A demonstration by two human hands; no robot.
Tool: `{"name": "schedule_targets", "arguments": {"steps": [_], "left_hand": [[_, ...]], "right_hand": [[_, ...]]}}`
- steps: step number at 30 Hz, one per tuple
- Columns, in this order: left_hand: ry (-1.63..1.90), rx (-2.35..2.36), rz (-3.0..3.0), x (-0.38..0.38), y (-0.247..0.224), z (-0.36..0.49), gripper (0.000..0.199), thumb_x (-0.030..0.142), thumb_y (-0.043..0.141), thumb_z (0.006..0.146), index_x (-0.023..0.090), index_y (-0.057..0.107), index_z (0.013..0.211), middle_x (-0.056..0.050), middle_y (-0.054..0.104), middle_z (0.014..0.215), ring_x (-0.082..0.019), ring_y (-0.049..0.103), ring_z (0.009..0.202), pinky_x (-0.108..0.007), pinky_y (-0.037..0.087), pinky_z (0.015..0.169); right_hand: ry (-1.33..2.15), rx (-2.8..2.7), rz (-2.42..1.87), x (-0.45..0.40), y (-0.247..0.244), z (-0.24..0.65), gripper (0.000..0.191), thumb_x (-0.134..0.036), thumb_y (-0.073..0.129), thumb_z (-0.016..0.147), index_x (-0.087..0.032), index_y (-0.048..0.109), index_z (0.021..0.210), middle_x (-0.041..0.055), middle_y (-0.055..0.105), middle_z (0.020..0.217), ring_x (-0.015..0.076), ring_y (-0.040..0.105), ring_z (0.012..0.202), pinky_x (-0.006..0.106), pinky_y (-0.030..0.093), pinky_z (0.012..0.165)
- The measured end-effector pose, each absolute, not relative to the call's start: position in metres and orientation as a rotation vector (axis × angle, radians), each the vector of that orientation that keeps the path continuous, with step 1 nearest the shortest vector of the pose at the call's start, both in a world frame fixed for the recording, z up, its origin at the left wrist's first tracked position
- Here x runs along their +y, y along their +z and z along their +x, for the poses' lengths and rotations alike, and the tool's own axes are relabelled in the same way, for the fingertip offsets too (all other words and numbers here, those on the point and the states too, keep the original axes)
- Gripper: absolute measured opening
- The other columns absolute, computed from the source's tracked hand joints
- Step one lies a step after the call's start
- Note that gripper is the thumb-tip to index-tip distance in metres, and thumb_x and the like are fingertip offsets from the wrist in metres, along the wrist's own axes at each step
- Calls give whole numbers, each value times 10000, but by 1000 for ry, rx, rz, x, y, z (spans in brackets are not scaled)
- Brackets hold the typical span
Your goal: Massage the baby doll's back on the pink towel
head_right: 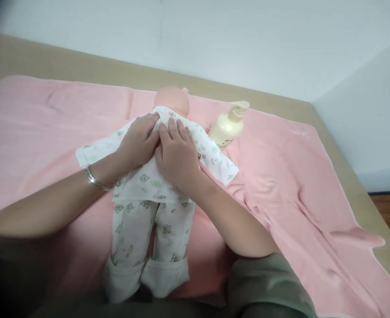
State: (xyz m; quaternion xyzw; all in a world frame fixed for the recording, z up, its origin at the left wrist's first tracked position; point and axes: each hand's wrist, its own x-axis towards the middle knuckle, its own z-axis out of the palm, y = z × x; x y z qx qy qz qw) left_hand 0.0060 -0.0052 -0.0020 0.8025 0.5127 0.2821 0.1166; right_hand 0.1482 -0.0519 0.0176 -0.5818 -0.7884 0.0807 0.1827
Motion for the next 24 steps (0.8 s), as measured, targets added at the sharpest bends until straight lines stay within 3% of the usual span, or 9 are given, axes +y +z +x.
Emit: {"name": "schedule_targets", "arguments": {"steps": [6, 9, 15, 20, 24], "left_hand": [[786, 1589, 2505, -27, 6, 11, 528, 211, 300, 1017, -18, 597, 1390, -247, 638, 1438, -376, 577, 1385, -555, 395, 1260], [742, 1598, 2562, -33, 11, 11, 478, 201, 323, 1010, 21, 638, 1322, -241, 680, 1349, -385, 619, 1312, -562, 444, 1208], [685, 1692, 2461, -12, 14, 2, 362, 267, 353, 989, 176, 701, 1020, -158, 750, 1036, -342, 685, 1005, -508, 574, 940], [700, 1575, 2343, 7, 9, -6, 414, 346, 332, 1003, 195, 717, 993, -127, 771, 1043, -310, 681, 937, -486, 576, 888], [673, 1637, 2406, 3, 6, -4, 470, 322, 262, 1037, 155, 701, 1071, -164, 757, 1094, -322, 682, 1008, -490, 565, 957]], "right_hand": [[285, -2164, -1600, -36, 14, 159, 641, -210, 406, 998, -76, 434, 1625, 134, 369, 1737, 287, 309, 1649, 500, 226, 1392], [261, -2145, -1621, -36, 12, 158, 641, -234, 390, 1013, -48, 420, 1626, 147, 371, 1733, 286, 315, 1647, 486, 230, 1394], [246, -2129, -1685, -45, 16, 152, 640, -262, 389, 1035, -10, 407, 1622, 180, 371, 1724, 317, 312, 1647, 529, 269, 1381], [117, -2225, -1673, -61, 21, 144, 603, -250, 411, 1042, -10, 468, 1592, 204, 438, 1685, 368, 353, 1622, 551, 319, 1357], [165, -2229, -1682, -55, 22, 147, 602, -257, 425, 1044, -33, 465, 1601, 184, 415, 1702, 344, 341, 1631, 529, 299, 1368]]}}
